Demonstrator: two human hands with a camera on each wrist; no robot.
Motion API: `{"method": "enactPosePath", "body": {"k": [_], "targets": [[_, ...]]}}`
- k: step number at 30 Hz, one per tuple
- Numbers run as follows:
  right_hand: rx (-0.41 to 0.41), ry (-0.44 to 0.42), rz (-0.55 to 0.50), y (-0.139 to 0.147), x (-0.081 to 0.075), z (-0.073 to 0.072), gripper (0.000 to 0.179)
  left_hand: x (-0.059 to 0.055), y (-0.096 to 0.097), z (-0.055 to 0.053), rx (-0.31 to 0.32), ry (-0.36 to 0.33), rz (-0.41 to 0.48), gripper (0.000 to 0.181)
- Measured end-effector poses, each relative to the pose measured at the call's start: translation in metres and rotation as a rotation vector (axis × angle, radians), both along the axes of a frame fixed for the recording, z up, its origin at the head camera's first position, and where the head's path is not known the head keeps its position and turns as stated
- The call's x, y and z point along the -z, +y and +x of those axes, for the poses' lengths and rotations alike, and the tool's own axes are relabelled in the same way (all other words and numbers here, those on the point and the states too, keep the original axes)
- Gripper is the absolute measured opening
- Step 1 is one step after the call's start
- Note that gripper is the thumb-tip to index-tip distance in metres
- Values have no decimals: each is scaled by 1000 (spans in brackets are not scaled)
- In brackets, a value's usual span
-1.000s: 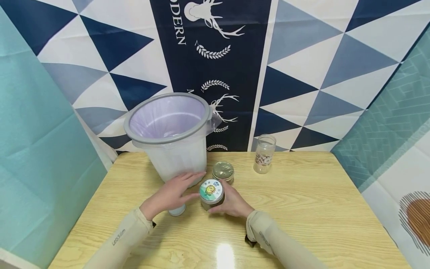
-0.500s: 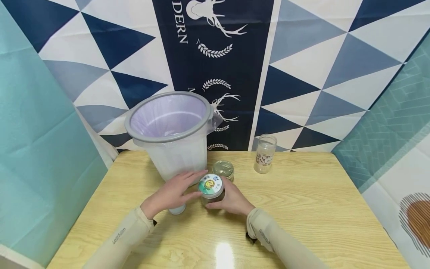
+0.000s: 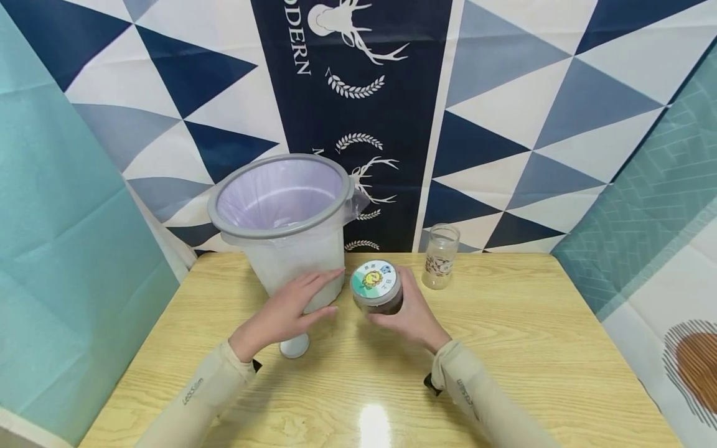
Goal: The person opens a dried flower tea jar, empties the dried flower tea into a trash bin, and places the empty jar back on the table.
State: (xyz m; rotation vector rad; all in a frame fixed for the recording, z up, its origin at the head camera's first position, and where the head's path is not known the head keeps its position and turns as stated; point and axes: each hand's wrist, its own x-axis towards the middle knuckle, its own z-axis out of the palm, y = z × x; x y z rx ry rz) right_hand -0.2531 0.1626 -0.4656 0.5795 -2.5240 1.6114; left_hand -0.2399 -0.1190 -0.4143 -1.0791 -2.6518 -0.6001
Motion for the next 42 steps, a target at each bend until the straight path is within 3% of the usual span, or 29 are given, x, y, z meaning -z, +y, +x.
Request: {"method": "enactPosePath", "body": {"k": [10,15,27,36,42], "targets": [[48,72,-2,20,-15,2,97,-3,3,0,18,143,114,62],[13,132,51,21,-16,1,94,-4,4,0,17,187,141,60],[-9,167,98,20,-21,-1,96,-5,9,-3,28,168,147,61],[-62,205,165,12,-27,-3,96,-16,33,-3,71,132,176,77],[-129,216,190,6,-25,-2,94,-15,50,-4,109,93,134,82]]}}
